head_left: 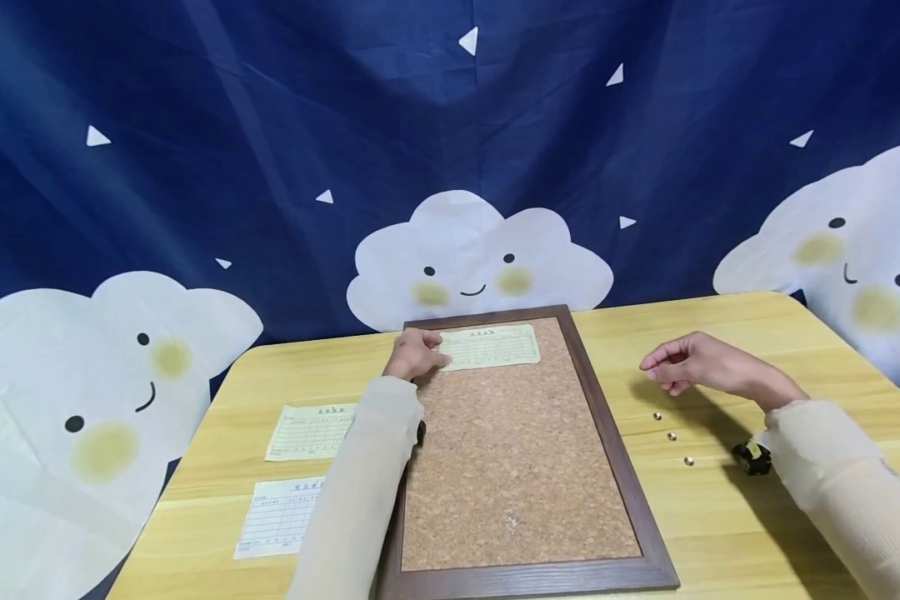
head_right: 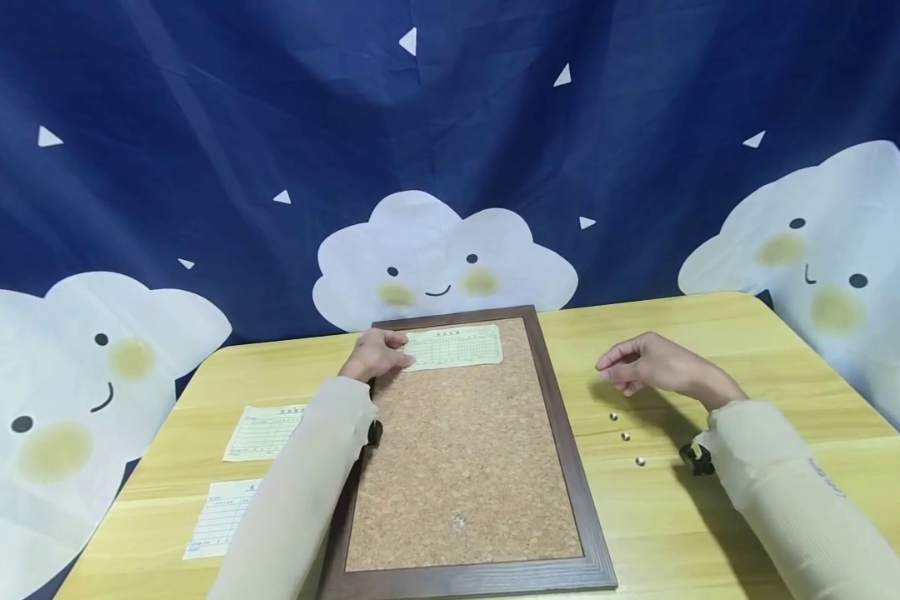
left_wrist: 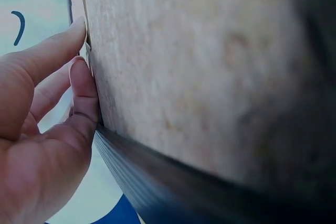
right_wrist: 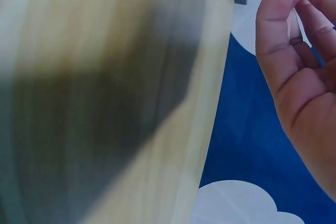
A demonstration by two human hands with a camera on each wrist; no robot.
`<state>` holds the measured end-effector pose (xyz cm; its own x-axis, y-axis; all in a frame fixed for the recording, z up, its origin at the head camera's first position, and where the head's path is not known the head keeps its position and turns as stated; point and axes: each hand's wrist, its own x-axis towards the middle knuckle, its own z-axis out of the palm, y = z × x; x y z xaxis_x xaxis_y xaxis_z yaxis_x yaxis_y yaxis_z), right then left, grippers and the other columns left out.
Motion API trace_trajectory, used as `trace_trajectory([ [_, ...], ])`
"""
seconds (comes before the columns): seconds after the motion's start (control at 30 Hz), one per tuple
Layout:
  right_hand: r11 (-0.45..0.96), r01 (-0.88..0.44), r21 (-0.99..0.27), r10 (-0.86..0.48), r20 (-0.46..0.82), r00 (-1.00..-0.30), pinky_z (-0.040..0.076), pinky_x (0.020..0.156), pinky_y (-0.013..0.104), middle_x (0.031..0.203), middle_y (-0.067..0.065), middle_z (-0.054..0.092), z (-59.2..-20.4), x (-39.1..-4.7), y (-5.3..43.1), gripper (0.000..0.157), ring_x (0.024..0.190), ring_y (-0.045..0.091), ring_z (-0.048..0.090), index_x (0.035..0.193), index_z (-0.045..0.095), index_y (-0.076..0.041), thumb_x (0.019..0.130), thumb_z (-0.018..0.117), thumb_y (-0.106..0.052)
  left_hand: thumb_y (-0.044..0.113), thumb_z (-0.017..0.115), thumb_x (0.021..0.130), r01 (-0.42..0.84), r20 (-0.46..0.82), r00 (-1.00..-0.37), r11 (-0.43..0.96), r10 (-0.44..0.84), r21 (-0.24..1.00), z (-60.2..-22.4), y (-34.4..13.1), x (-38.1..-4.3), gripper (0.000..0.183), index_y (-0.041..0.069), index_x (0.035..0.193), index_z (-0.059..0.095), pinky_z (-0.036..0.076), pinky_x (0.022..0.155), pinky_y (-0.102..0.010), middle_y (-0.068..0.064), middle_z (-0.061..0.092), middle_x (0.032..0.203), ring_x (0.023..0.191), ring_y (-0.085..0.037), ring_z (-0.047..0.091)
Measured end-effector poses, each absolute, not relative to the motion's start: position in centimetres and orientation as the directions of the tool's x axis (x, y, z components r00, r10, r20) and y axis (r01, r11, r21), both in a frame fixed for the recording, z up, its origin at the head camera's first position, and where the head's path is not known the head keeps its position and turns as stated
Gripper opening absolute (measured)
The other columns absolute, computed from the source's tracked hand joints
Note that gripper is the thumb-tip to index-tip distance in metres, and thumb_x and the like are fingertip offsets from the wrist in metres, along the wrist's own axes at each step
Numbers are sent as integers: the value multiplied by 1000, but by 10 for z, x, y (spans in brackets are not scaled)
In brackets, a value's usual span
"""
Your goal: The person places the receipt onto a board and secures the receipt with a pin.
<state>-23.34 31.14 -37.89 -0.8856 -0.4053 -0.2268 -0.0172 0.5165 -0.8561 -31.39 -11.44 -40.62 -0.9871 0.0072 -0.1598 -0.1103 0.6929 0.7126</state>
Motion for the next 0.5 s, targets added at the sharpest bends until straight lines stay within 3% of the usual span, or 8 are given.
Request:
trace_trajectory([
  [0.5,501,41,-864,-499,-327,-802,54,62,27,78,3,67,-401,-222,323,27,66,10,59,106,65,18,93,68,-6,11,81,84,-90,-152,-988,704,25,704,-406,-116,-313,47,4,129,67,48,99,-40,-14,64,126,120,-28,58],
])
